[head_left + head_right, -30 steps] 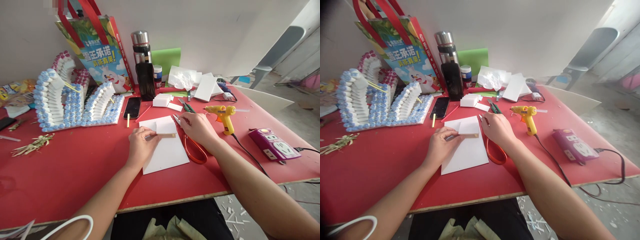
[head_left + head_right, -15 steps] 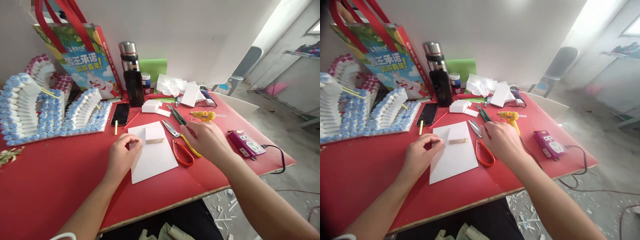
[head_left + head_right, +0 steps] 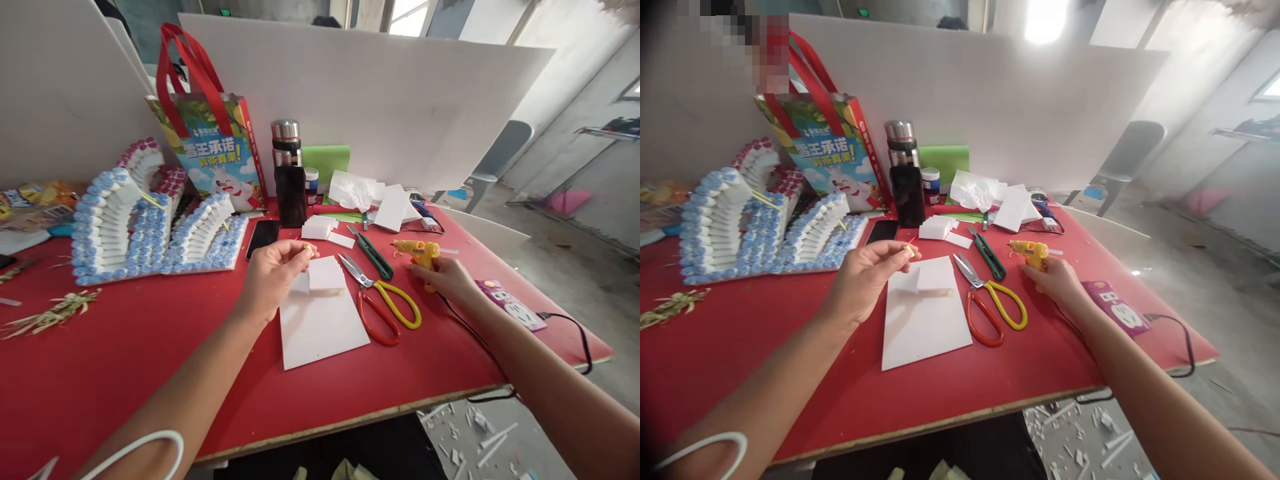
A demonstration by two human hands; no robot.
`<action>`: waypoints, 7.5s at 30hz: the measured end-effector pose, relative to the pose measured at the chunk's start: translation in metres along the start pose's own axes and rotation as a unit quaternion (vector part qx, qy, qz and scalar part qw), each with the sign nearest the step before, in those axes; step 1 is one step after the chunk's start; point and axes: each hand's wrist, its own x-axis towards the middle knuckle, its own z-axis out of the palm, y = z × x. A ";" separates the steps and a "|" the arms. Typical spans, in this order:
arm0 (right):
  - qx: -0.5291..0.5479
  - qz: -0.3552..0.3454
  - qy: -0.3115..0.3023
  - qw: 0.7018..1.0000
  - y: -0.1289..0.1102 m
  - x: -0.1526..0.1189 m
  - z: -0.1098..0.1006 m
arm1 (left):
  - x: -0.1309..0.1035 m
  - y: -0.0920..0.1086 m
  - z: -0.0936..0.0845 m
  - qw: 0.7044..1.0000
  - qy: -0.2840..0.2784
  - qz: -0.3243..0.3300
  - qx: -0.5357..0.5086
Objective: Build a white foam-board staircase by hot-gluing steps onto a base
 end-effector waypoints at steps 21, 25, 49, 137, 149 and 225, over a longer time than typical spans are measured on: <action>0.418 -0.085 -0.315 0.848 -0.120 -0.050 0.051 | 0.008 -0.042 -0.023 0.985 0.022 0.139 0.103; 0.386 -0.098 -0.345 0.850 -0.112 -0.054 0.048 | 0.007 -0.043 -0.020 0.983 0.046 0.140 0.115; 0.330 -0.111 -0.362 0.864 -0.109 -0.054 0.053 | 0.003 -0.048 -0.015 0.984 0.031 0.131 0.120; 0.353 -0.102 -0.349 0.862 -0.103 -0.055 0.056 | 0.000 -0.042 -0.008 0.991 0.061 0.083 0.084; 0.345 -0.213 -0.271 0.873 -0.106 -0.061 0.054 | 0.004 -0.025 -0.005 0.945 0.031 -0.130 -0.298; -0.023 -0.587 -0.063 0.807 -0.098 -0.066 0.059 | -0.003 -0.009 -0.009 0.805 -0.042 -0.362 -0.467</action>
